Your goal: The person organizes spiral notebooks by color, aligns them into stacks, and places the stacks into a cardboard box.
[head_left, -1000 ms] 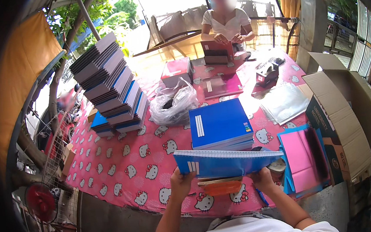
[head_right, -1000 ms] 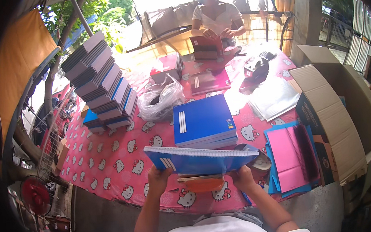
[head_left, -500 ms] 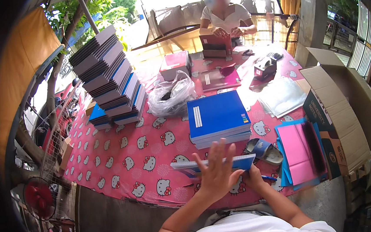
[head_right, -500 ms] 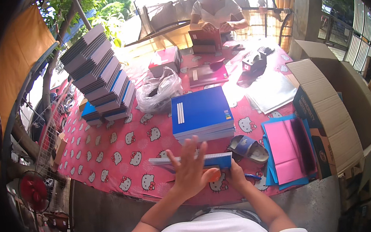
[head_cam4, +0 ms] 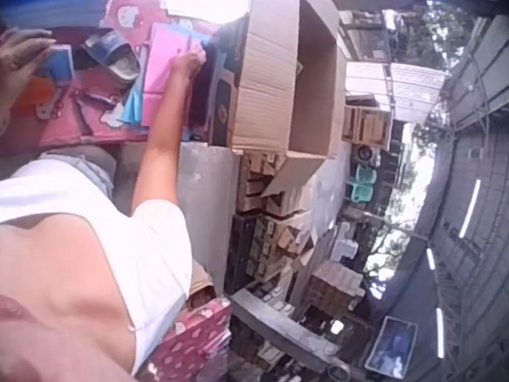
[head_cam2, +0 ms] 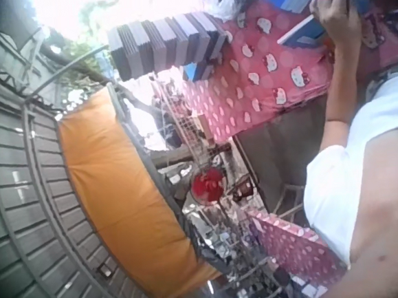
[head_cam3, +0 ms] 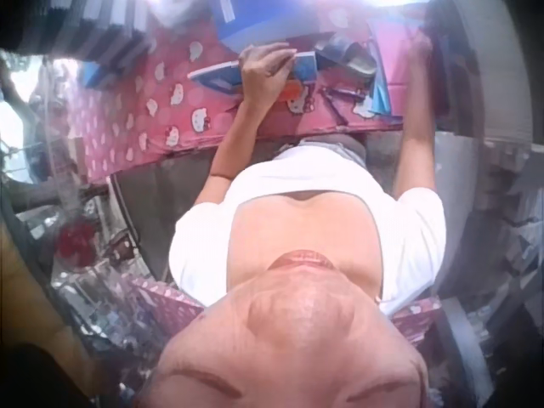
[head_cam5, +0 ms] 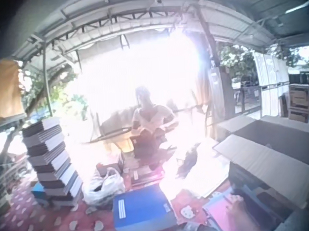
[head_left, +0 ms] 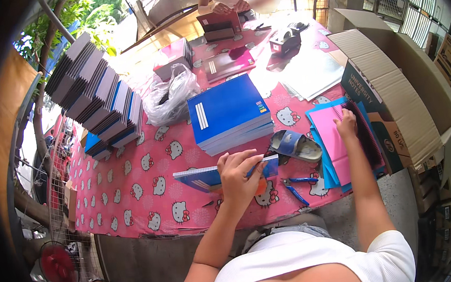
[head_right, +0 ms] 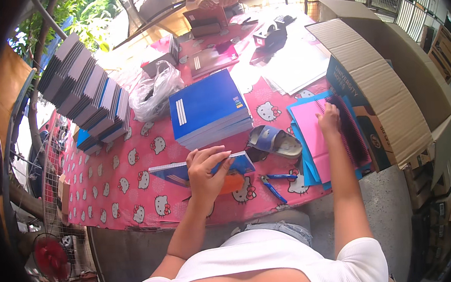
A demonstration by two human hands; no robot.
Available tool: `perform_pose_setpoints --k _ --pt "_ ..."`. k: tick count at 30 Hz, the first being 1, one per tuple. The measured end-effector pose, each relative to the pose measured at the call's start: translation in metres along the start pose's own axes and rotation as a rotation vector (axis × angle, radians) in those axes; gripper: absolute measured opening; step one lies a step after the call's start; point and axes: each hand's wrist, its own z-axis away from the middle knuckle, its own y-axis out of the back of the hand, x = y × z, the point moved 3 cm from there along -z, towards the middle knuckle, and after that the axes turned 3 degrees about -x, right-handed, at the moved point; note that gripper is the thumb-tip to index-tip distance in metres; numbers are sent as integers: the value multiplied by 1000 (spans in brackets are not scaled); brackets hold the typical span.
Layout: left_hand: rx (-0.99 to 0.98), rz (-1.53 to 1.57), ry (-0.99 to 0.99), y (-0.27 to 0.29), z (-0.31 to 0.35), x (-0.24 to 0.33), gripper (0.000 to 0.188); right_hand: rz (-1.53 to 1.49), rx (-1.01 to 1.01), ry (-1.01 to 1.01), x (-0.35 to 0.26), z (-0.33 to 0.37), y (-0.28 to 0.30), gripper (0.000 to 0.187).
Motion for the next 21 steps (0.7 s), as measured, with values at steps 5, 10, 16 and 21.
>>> perform_pose_setpoints --k 5,10,16,21 --pt "-95 43 113 -1 2 -1 15 -71 -175 107 -11 -4 -1 26" --pt "-97 31 145 5 0 3 17 -796 -448 439 -161 88 115 24" --pt "-23 2 83 1 1 3 17 -826 -345 564 -192 109 137 24" --pt "-6 -3 82 1 0 4 17 -907 -457 585 -201 100 135 25"
